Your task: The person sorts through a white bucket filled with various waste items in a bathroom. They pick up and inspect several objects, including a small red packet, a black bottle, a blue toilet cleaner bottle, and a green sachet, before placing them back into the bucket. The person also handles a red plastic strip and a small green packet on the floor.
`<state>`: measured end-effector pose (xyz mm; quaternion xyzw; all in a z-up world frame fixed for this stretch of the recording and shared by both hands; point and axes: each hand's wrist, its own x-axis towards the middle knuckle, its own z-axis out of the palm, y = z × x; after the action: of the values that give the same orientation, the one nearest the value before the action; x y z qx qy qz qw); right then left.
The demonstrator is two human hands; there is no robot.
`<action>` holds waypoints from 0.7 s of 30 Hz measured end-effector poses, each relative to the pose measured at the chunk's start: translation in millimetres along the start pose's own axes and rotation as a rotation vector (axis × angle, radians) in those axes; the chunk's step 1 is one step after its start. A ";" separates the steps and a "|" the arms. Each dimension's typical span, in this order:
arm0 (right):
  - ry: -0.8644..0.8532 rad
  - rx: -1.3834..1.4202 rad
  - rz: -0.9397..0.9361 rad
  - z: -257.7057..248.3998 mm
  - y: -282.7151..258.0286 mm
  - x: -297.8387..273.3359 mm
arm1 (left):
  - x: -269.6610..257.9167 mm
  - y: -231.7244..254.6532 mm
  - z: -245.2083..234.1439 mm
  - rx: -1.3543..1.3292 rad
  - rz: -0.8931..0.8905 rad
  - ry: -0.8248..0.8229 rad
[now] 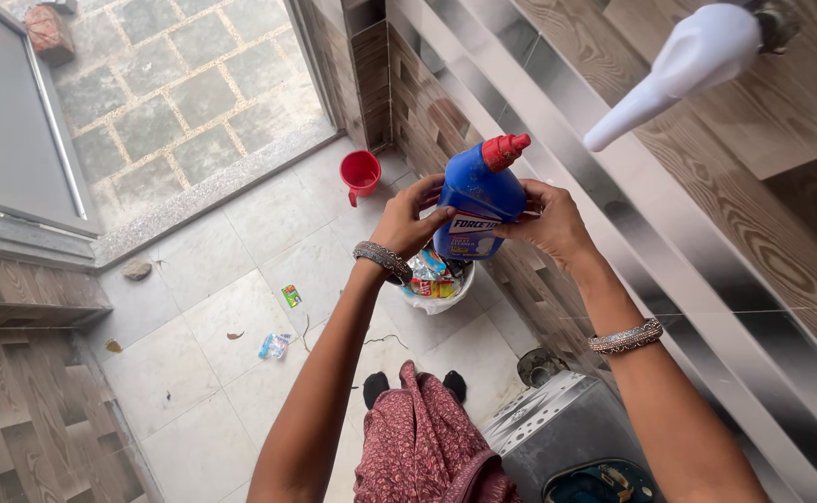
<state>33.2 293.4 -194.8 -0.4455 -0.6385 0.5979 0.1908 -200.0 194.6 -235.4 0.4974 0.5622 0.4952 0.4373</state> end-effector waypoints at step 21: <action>-0.076 -0.401 0.224 82.4 295.3 149.0 | -11.4 -377.2 81.0 -0.157 -0.396 0.250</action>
<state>-9.1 330.2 -531.0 -0.5198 -0.6979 0.4927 0.0068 -166.5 187.6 -619.9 0.2769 0.6583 0.4997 0.4901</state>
